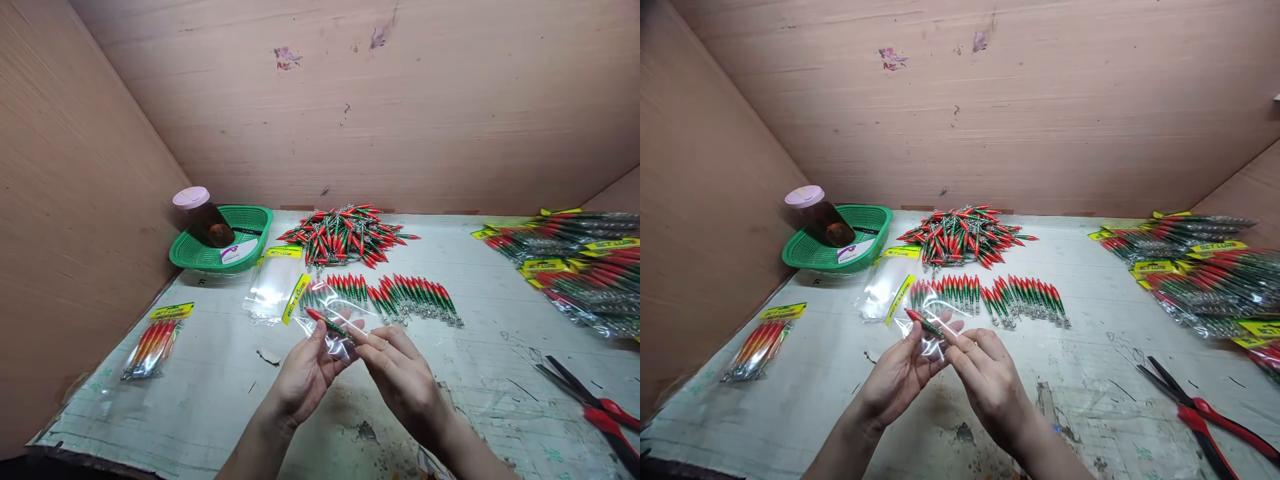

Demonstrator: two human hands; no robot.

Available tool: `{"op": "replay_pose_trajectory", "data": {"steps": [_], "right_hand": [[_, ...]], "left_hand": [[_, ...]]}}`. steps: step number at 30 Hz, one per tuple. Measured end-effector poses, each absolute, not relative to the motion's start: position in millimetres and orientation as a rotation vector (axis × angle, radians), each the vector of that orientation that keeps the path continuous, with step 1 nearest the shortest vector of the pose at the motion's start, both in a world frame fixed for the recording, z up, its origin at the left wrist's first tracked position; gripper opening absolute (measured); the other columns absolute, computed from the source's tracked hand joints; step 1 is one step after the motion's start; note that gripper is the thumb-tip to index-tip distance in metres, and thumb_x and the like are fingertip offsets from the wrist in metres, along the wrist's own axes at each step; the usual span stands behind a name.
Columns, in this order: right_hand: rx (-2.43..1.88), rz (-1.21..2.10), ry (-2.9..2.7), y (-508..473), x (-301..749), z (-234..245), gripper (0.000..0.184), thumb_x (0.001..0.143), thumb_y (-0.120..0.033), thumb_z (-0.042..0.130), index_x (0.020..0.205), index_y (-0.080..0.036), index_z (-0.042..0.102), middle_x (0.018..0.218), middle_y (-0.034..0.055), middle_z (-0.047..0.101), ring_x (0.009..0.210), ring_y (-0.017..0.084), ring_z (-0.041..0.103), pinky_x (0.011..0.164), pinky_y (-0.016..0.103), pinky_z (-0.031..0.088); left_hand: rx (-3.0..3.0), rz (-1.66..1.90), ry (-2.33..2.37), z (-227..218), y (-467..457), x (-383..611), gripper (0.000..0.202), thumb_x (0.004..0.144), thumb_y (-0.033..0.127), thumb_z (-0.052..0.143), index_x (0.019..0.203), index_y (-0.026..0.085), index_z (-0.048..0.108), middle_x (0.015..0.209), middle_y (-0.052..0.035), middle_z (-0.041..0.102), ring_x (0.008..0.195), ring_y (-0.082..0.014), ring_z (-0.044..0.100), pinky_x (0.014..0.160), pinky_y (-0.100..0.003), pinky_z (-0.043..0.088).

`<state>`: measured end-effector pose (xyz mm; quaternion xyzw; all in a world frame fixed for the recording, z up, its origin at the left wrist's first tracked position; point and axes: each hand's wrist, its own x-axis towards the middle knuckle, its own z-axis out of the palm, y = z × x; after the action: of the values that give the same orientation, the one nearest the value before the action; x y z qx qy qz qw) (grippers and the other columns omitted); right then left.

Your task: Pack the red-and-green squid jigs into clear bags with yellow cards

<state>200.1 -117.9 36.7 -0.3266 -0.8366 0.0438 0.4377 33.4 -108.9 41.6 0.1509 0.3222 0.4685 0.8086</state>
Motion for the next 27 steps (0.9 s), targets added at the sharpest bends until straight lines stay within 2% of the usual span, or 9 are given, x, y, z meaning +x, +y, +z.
{"op": "replay_pose_trajectory", "data": {"steps": [3, 7, 10, 13, 15, 19, 21, 24, 27], "right_hand": [[-0.804, 0.302, -1.959, -119.1, 192.5, 39.4, 0.034, 0.087, -0.001, 0.049, 0.115, -0.018, 0.057, 0.110, 0.0107, 0.069, 0.091, 0.018, 0.062, 0.077, 0.032, 0.053], [-0.796, 0.417, -1.928, -118.8, 190.7, 45.7, 0.024, 0.087, -0.004, 0.050, 0.102, -0.020, 0.061, 0.098, 0.0081, 0.070, 0.085, 0.017, 0.063, 0.072, 0.029, 0.055], [-0.765, 0.449, -1.981, -118.7, 193.3, 46.2, 0.033, 0.088, -0.004, 0.049, 0.116, -0.020, 0.057, 0.098, 0.0082, 0.069, 0.090, 0.018, 0.063, 0.075, 0.032, 0.055], [-0.719, 0.359, -2.047, -121.9, 194.0, 43.4, 0.047, 0.087, 0.000, 0.049, 0.131, -0.018, 0.047, 0.113, 0.0126, 0.066, 0.108, 0.021, 0.059, 0.089, 0.039, 0.052], [-0.741, 0.335, -2.033, -126.5, 191.8, 41.7, 0.048, 0.086, 0.001, 0.049, 0.130, -0.017, 0.047, 0.115, 0.0130, 0.065, 0.110, 0.022, 0.059, 0.090, 0.039, 0.052], [-0.895, 0.328, -1.879, -135.6, 184.7, 40.9, 0.040, 0.083, -0.004, 0.058, 0.120, -0.019, 0.052, 0.094, 0.0079, 0.066, 0.090, 0.021, 0.062, 0.076, 0.036, 0.054], [-0.952, 0.313, -1.835, -137.1, 183.4, 40.7, 0.035, 0.083, -0.005, 0.060, 0.114, -0.019, 0.054, 0.090, 0.0065, 0.065, 0.086, 0.020, 0.061, 0.073, 0.034, 0.054], [-0.987, 0.393, -1.795, -135.9, 184.5, 40.8, 0.029, 0.085, -0.003, 0.055, 0.109, -0.020, 0.055, 0.089, 0.0047, 0.064, 0.083, 0.016, 0.062, 0.072, 0.028, 0.054], [-0.991, 0.440, -1.798, -135.9, 183.4, 43.8, 0.028, 0.087, -0.004, 0.054, 0.109, -0.022, 0.055, 0.088, 0.0029, 0.066, 0.081, 0.014, 0.065, 0.072, 0.024, 0.054]], "left_hand": [[0.286, 1.030, 0.629, 37.2, -114.9, 42.7, 0.034, 0.092, 0.034, 0.052, 0.115, 0.011, 0.063, 0.114, -0.0154, 0.069, 0.114, -0.0248, 0.060, 0.103, -0.041, 0.043], [0.219, 1.078, 0.561, 31.6, -120.9, 48.2, 0.044, 0.085, 0.041, 0.062, 0.123, 0.019, 0.057, 0.113, -0.0136, 0.069, 0.109, -0.0266, 0.063, 0.099, -0.047, 0.046], [0.167, 1.068, 0.555, 27.6, -121.5, 48.6, 0.044, 0.080, 0.046, 0.066, 0.113, 0.018, 0.062, 0.108, -0.0135, 0.071, 0.095, -0.0257, 0.069, 0.089, -0.045, 0.051], [0.106, 1.087, 0.610, 25.3, -120.0, 50.5, 0.029, 0.084, 0.037, 0.063, 0.099, 0.013, 0.066, 0.100, -0.0133, 0.073, 0.084, -0.0210, 0.070, 0.083, -0.037, 0.054], [0.055, 1.135, 0.606, 25.4, -119.5, 53.4, 0.024, 0.086, 0.033, 0.061, 0.097, 0.013, 0.068, 0.098, -0.0130, 0.073, 0.087, -0.0215, 0.070, 0.084, -0.036, 0.053], [-0.007, 1.183, 0.474, 26.9, -122.9, 61.2, 0.027, 0.083, 0.035, 0.065, 0.101, 0.015, 0.069, 0.104, -0.0142, 0.073, 0.103, -0.0287, 0.066, 0.094, -0.045, 0.048], [-0.013, 1.163, 0.417, 26.6, -125.7, 64.2, 0.031, 0.082, 0.036, 0.065, 0.103, 0.013, 0.069, 0.107, -0.0161, 0.072, 0.107, -0.0296, 0.064, 0.098, -0.047, 0.045], [-0.022, 1.192, 0.369, 23.8, -127.7, 66.1, 0.033, 0.082, 0.036, 0.066, 0.107, 0.015, 0.069, 0.112, -0.0160, 0.070, 0.109, -0.0281, 0.063, 0.098, -0.044, 0.046], [-0.039, 1.277, 0.386, 20.5, -126.0, 66.1, 0.028, 0.086, 0.028, 0.062, 0.112, 0.019, 0.068, 0.117, -0.0121, 0.069, 0.114, -0.0251, 0.062, 0.095, -0.037, 0.049]]}}
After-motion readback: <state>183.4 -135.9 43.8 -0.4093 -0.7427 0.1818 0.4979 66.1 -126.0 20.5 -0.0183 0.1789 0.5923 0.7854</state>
